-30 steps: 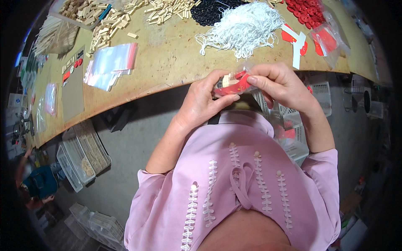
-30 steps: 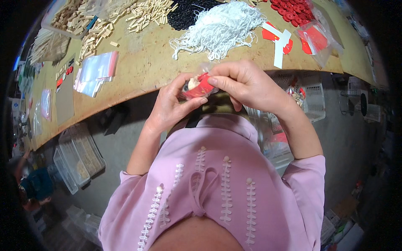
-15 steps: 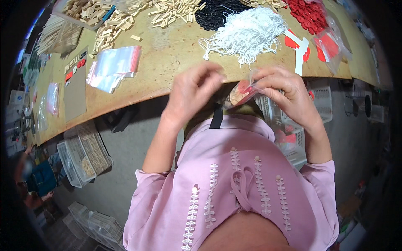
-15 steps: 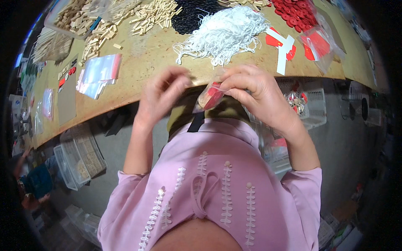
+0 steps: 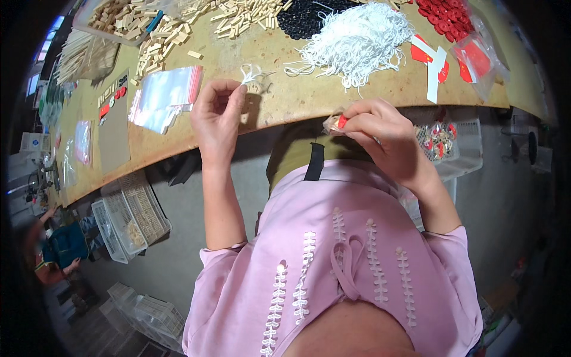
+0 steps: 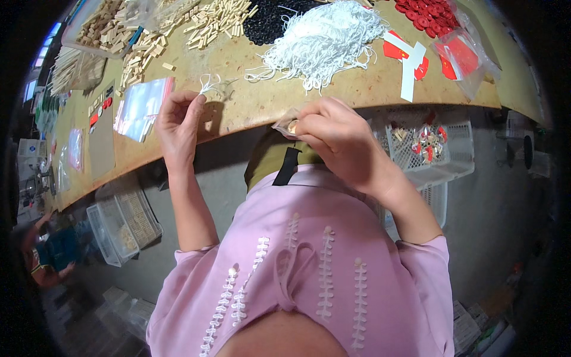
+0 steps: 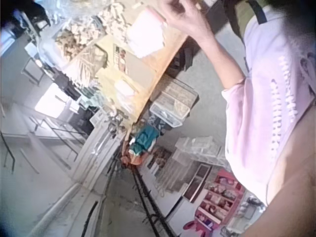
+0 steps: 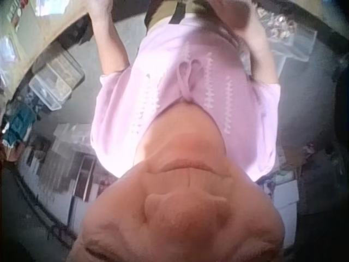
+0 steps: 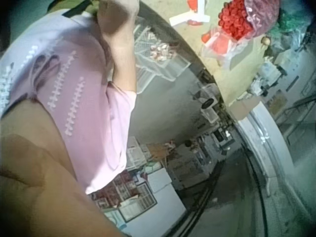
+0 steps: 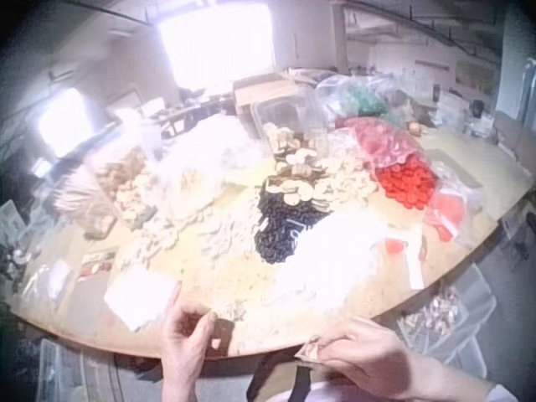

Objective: The person assembles small craft kits by placing wooden pieces, black beads, and white strings into clear plastic bags. They then seal each bag and place it into a nearby basket. The process is repeated multiple times with consistent hand movements.

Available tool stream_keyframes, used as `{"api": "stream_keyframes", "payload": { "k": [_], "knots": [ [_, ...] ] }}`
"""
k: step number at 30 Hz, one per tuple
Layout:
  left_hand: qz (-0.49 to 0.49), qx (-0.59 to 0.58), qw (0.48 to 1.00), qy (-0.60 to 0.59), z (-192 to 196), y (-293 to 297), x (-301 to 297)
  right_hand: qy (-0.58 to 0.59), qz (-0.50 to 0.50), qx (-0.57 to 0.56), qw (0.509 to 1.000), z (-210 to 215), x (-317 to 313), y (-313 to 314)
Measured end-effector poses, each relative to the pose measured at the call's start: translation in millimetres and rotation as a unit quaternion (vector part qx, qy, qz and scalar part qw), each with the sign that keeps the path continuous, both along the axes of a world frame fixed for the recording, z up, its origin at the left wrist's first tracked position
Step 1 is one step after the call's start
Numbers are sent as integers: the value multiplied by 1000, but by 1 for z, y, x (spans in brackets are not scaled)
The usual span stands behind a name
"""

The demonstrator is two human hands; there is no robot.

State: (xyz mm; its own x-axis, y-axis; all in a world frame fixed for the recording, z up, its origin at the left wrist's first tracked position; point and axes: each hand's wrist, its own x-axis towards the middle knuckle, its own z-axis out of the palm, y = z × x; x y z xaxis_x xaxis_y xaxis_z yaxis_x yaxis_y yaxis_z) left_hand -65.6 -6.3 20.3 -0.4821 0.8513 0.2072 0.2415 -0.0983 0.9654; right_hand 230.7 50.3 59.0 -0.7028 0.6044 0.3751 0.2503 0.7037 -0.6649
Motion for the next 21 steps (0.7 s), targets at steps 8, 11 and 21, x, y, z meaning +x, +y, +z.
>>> {"api": "stream_keyframes", "payload": {
  "k": [8, 11, 21],
  "knots": [
    [-140, 118, 919, 348, 41, -20, 76, 47, 36, -57, 997, -3, -18, -8],
    [-198, 58, 908, 365, 42, -22, 68, 24, 35, -35, 998, -5, -14, -9],
    [-381, -100, 840, 373, 49, -29, 58, 0, 88, -11, 996, -13, -19, -23]
  ]
}}
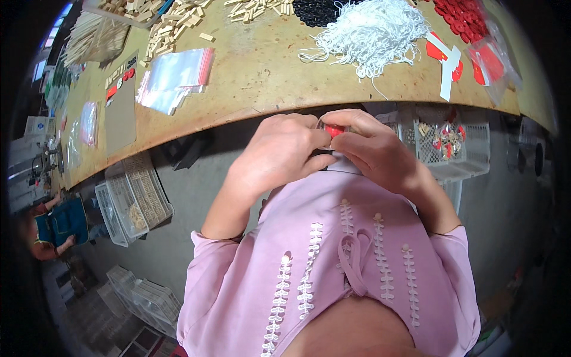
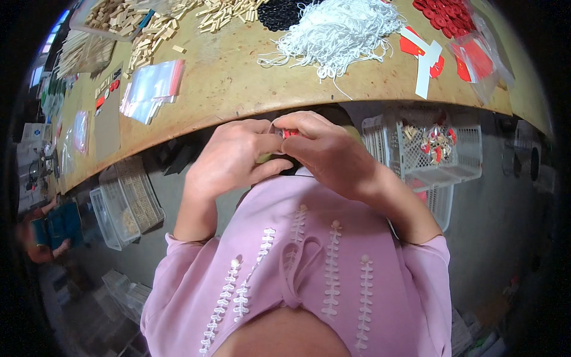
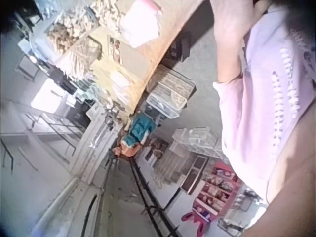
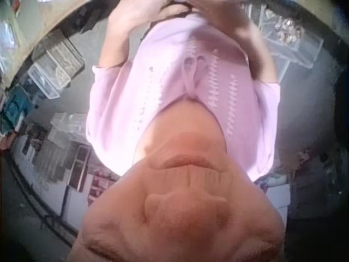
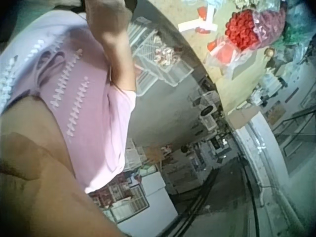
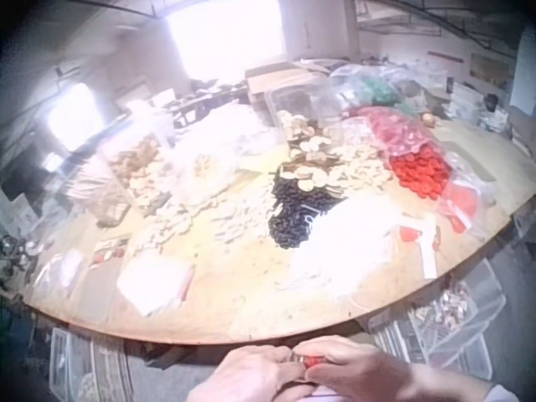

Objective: The person assembles small craft kits by placing wooden pieces, black beads, and white strings into clear plastic bags. They then seal each bag and place it into a nearby basket. The process is repeated multiple times with consistent hand movements.

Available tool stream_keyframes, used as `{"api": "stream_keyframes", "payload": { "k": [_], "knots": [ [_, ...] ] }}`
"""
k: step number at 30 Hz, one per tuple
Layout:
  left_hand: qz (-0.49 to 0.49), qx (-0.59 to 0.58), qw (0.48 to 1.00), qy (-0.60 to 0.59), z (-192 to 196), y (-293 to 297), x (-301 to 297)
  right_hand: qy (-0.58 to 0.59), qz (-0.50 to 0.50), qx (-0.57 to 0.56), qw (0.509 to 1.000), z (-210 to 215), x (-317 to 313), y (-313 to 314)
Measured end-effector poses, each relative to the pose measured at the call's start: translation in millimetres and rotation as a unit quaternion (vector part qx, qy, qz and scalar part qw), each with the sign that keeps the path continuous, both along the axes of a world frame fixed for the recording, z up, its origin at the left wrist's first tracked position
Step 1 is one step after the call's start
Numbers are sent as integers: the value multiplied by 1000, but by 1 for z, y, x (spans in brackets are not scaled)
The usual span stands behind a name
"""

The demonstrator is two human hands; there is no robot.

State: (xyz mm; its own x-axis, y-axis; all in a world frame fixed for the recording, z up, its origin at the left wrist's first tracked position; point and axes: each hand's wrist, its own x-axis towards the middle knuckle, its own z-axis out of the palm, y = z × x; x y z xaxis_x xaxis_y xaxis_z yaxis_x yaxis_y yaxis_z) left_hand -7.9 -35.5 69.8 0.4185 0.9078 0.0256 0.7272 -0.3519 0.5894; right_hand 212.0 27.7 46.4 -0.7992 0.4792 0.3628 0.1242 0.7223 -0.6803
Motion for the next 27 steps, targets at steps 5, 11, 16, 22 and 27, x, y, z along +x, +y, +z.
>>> {"api": "stream_keyframes", "payload": {
  "k": [5, 11, 16, 22, 27],
  "knots": [
    [95, 61, 983, -143, 16, -5, -9, 52, -27, -22, 998, 1, 4, 5],
    [35, 114, 992, -32, -17, -1, 7, 49, -22, -45, 998, 2, 1, 1],
    [191, 42, 932, -303, -20, 0, 6, 69, -70, -80, 992, 7, 8, 11],
    [234, -10, 897, -376, -31, 0, 21, 51, -70, -43, 995, 12, 8, 21],
    [243, 1, 863, -442, -39, -1, 24, 52, -134, -333, 932, 15, 8, 15]
  ]
}}
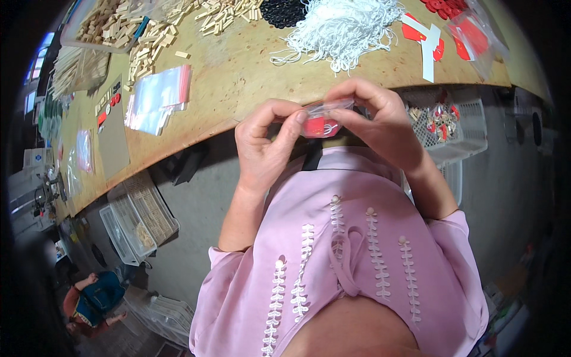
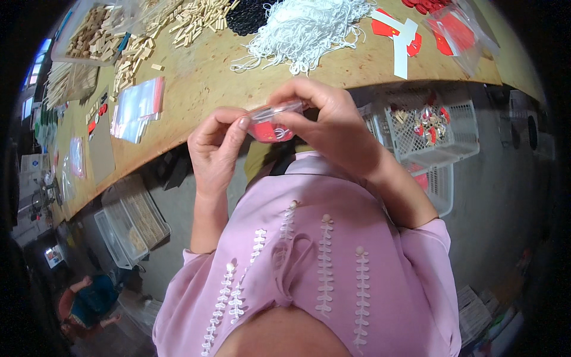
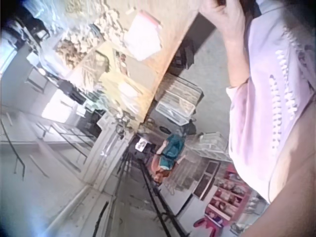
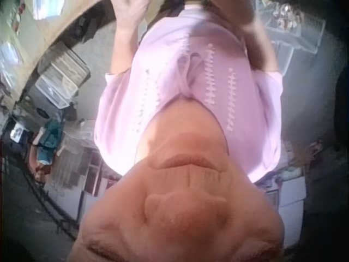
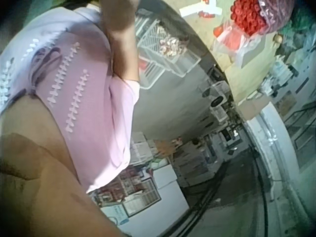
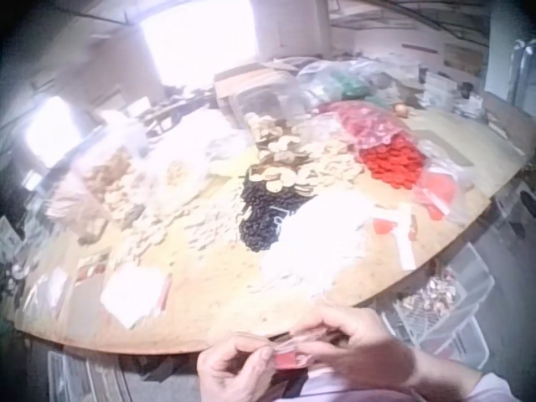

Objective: The person assembles small craft kits by placing wooden pieces, black beads, and white strings into clear plastic bags. They then seal each bag and place it into a nearby basket. The process is repeated multiple times with consistent hand movements.

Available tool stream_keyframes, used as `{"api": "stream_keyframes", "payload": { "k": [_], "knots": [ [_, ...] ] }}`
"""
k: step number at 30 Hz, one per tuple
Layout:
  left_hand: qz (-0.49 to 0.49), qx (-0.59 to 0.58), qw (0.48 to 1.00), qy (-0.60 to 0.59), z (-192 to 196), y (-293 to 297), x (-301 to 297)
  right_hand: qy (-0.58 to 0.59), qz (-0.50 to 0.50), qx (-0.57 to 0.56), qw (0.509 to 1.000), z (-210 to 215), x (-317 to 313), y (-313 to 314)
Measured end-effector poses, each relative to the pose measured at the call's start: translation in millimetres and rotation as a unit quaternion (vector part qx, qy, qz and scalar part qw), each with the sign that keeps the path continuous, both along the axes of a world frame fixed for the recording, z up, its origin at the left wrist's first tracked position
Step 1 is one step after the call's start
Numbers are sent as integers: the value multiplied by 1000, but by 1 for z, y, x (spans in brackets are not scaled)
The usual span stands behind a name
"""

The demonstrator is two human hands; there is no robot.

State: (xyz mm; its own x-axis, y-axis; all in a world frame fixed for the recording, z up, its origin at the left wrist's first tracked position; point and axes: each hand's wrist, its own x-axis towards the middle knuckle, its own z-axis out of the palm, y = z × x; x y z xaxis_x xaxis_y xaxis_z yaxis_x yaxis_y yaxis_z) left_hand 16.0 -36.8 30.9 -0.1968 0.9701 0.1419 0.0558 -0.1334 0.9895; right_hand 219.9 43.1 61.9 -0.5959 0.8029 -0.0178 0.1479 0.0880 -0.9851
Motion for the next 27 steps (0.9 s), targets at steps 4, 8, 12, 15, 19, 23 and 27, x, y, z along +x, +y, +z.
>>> {"api": "stream_keyframes", "payload": {
  "k": [4, 8, 12, 15, 19, 23, 27],
  "knots": [
    [3, 6, 996, -92, 1, -1, 2, 115, -18, -173, 978, -7, 9, 5],
    [7, -9, 992, -123, 0, 1, 4, 135, -21, -180, 974, -13, 12, 5],
    [14, -30, 998, -46, 0, 9, 7, 112, -69, -166, 977, -10, 7, -4],
    [20, 36, 982, 187, 4, 17, 15, 0, -88, 43, 995, -9, -4, -14],
    [17, 129, 953, 273, 4, 22, 21, -83, -80, 251, 961, -18, -3, -13],
    [-80, 143, 946, 279, 8, 17, 8, -29, -64, -1, 998, -13, 30, -15],
    [-117, 98, 945, 288, 6, 9, -3, 58, -137, -35, 988, -27, 61, -12]
  ]
}}
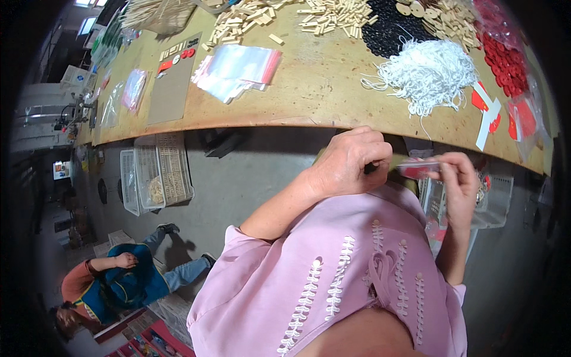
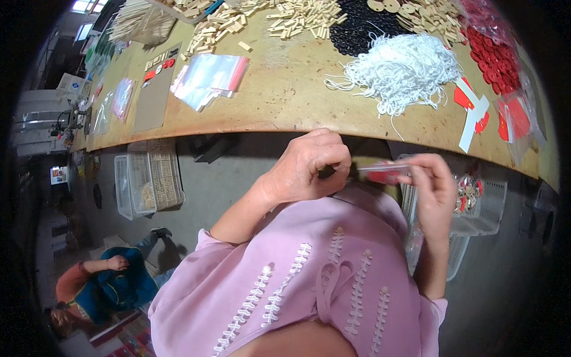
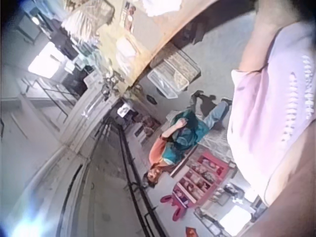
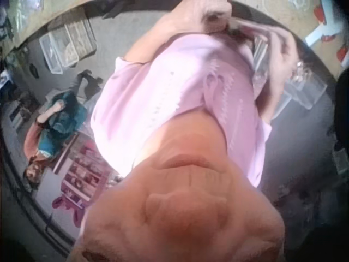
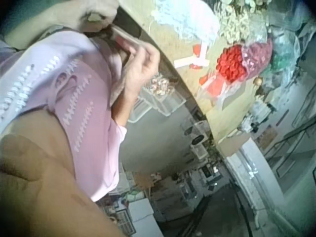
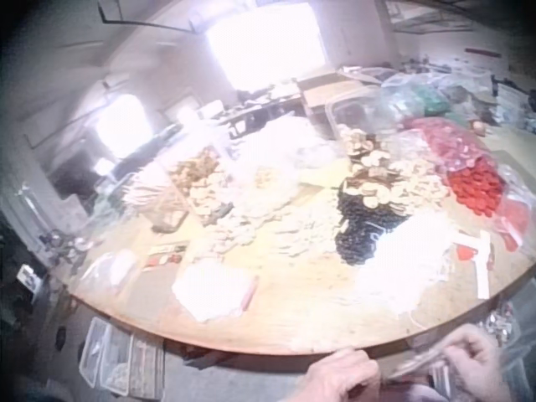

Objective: The person assembles small craft kits by placing wooden pieces, black beads, and white strings into clear plastic bags. They then seal each bag and place it into a nearby basket. The process is repeated multiple times with consistent hand movements.

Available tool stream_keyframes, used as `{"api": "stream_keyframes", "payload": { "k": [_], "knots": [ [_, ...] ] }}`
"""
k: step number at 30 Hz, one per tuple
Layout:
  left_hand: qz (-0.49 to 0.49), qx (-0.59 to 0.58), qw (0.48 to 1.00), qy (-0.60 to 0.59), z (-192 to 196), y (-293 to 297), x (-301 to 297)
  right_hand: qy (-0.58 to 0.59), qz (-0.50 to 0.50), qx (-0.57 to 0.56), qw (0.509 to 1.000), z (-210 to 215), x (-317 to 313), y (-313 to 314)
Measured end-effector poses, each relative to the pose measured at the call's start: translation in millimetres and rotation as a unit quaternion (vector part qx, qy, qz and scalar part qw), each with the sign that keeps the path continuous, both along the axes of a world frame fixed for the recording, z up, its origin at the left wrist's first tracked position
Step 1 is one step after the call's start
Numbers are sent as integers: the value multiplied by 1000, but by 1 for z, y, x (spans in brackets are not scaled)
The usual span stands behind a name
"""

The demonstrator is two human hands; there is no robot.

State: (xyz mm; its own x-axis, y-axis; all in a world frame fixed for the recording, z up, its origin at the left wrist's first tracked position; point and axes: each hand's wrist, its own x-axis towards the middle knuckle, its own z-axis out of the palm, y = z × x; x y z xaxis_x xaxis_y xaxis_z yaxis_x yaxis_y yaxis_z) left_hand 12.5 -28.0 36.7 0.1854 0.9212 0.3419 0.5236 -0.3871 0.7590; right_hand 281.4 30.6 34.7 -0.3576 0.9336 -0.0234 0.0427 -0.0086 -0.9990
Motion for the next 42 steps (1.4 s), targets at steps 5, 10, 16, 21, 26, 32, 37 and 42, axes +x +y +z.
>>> {"api": "stream_keyframes", "payload": {
  "k": [5, 10, 16, 21, 26, 32, 37, 42],
  "knots": [
    [210, 35, 976, 54, -2, 1, -67, -269, -152, 128, 942, -14, 126, 31],
    [428, 107, 876, 194, 2, 21, -180, -635, -181, 318, 681, -65, 252, 65],
    [453, -49, 884, 110, -29, 28, -216, -461, -87, 223, 854, -78, 164, 80],
    [475, -53, 876, 67, -25, 23, -215, -373, -20, 210, 904, -45, 74, 63],
    [508, 2, 853, -119, -43, 25, -223, -255, 8, 156, 954, -29, 34, 41],
    [357, 178, 916, -28, 27, 8, -109, -1, 72, -26, 997, -3, -32, 9],
    [155, 177, 968, 85, 28, -11, -18, 104, 146, -63, 982, 12, -80, 7],
    [147, 164, 974, 59, 13, -6, -7, 18, 158, -91, 983, 8, -65, 6]
  ]
}}
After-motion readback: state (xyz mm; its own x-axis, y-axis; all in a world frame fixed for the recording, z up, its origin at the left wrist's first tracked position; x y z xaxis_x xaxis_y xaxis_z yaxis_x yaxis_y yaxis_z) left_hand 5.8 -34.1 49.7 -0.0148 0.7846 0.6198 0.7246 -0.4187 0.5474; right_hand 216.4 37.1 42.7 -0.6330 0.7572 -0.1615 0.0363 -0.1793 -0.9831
